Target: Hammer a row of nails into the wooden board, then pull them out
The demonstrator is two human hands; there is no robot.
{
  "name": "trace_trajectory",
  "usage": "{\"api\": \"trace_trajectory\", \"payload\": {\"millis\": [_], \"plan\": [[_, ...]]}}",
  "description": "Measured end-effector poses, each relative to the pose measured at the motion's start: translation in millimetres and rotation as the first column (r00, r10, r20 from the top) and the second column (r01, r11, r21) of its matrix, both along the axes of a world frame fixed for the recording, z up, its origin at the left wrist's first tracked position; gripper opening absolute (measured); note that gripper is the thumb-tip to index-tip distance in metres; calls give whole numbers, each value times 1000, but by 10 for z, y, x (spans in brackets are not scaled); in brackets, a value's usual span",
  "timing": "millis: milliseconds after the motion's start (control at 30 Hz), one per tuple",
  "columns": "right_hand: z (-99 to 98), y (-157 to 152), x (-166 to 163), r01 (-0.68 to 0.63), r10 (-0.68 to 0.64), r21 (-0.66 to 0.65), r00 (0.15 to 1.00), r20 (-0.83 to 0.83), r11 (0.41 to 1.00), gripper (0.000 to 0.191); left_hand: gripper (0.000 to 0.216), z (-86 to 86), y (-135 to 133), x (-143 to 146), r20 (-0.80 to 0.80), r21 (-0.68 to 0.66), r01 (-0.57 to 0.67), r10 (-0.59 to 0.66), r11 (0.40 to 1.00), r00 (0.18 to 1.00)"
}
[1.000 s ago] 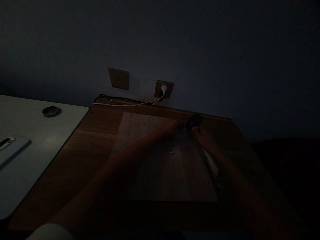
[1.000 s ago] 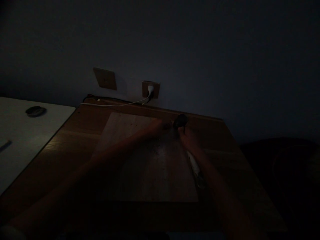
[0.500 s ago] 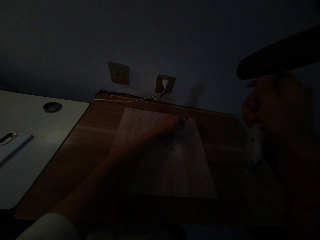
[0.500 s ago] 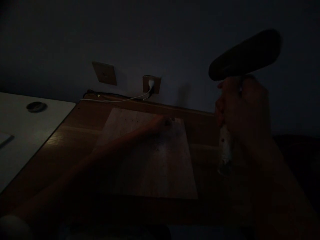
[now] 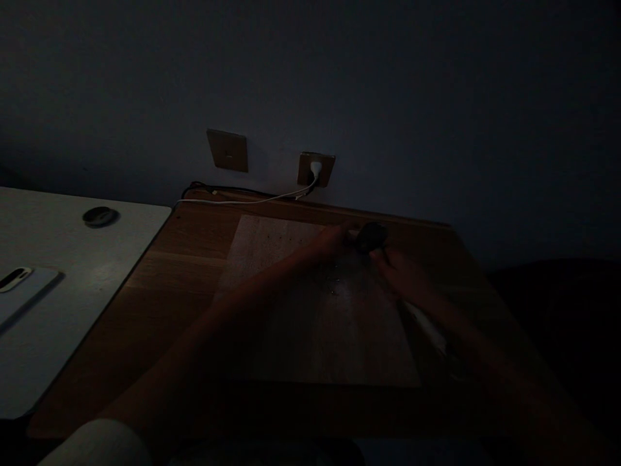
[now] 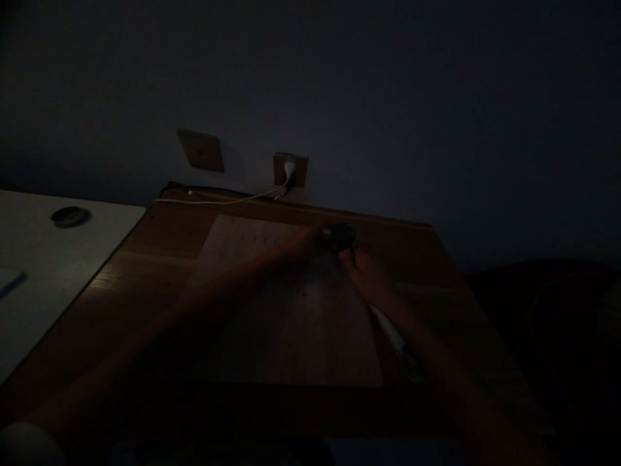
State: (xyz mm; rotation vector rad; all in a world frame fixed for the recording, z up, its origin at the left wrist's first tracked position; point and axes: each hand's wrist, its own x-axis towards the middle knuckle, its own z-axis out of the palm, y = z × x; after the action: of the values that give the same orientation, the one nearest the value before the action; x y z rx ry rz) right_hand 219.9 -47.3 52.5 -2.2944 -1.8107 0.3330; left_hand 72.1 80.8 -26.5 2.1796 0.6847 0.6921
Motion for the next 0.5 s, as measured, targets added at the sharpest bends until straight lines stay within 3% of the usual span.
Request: {"api": "trace_trajectory", "payload": {"millis": [133, 267, 367, 500], "plan": [[80, -45, 113, 27, -28, -27, 999, -42, 999, 36, 58, 27, 6, 2, -53, -24, -11, 10, 1000, 999], [23, -101, 162, 77, -80, -45, 994, -78, 996, 35, 41, 213, 11, -101, -159, 26, -51, 55, 998, 986], [-95, -113, 165, 100, -104, -52, 992, -77, 994, 31, 29, 405, -48, -250, -403, 110, 79, -28, 991, 915], [-208, -114, 159, 114, -120, -74, 989, -86, 991, 32, 35, 580, -243, -401, -639, 159, 251, -94, 955, 763]]}}
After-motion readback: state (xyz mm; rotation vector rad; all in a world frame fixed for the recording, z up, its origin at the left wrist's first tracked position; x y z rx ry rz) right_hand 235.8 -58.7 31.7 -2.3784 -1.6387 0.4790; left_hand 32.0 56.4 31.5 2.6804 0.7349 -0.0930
